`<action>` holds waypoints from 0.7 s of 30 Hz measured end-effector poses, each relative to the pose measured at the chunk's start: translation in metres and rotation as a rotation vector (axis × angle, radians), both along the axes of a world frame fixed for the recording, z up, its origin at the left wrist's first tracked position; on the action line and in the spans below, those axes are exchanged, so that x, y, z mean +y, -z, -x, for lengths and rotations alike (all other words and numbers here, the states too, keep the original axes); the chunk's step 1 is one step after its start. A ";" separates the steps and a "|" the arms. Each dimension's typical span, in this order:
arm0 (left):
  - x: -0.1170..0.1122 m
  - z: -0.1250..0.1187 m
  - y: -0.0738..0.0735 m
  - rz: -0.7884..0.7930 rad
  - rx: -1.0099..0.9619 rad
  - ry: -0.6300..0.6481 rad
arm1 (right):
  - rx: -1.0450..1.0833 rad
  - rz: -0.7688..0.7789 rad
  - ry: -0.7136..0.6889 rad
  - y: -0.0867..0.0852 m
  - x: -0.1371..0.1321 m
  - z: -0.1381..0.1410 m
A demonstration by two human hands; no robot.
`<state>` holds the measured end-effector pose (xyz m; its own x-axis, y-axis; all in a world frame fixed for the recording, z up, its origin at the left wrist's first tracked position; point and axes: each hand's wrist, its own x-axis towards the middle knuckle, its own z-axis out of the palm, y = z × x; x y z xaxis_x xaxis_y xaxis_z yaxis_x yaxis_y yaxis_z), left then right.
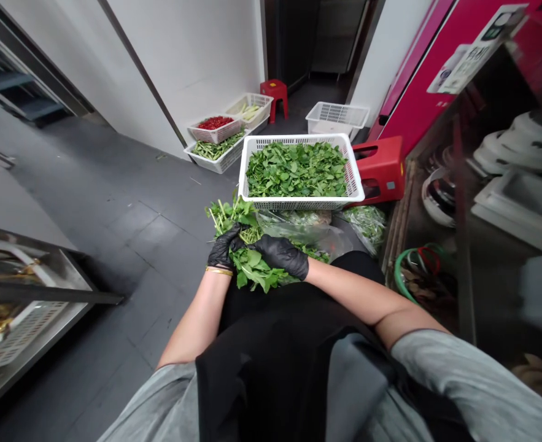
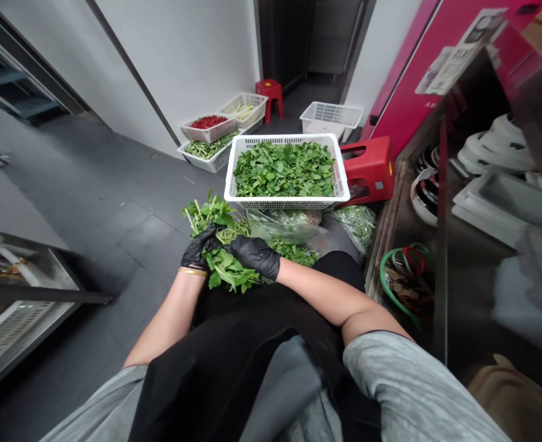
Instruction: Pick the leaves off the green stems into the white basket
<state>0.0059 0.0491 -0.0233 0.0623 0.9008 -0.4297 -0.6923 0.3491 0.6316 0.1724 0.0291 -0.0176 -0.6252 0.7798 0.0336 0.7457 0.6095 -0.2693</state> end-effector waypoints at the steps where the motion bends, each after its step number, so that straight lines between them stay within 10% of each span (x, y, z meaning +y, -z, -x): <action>1: -0.001 0.002 0.000 0.019 -0.017 -0.010 | -0.007 -0.019 -0.026 0.001 -0.003 -0.003; 8: -0.013 0.015 -0.010 0.044 -0.031 -0.115 | 0.640 0.061 -0.333 -0.015 -0.013 -0.040; 13: -0.019 0.036 -0.027 0.027 -0.036 -0.065 | 1.060 0.481 0.152 -0.033 0.008 -0.065; 15: -0.021 0.031 -0.032 0.054 -0.038 -0.057 | 1.052 0.591 0.210 -0.036 0.018 -0.062; 21: -0.023 0.010 -0.034 0.073 -0.022 0.032 | 0.663 0.774 -0.182 -0.027 0.034 -0.019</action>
<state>-0.0043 0.0260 0.0106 0.1005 0.8645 -0.4925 -0.6937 0.4157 0.5882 0.1915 0.0630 0.0091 -0.7747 0.6299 -0.0557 0.2182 0.1836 -0.9585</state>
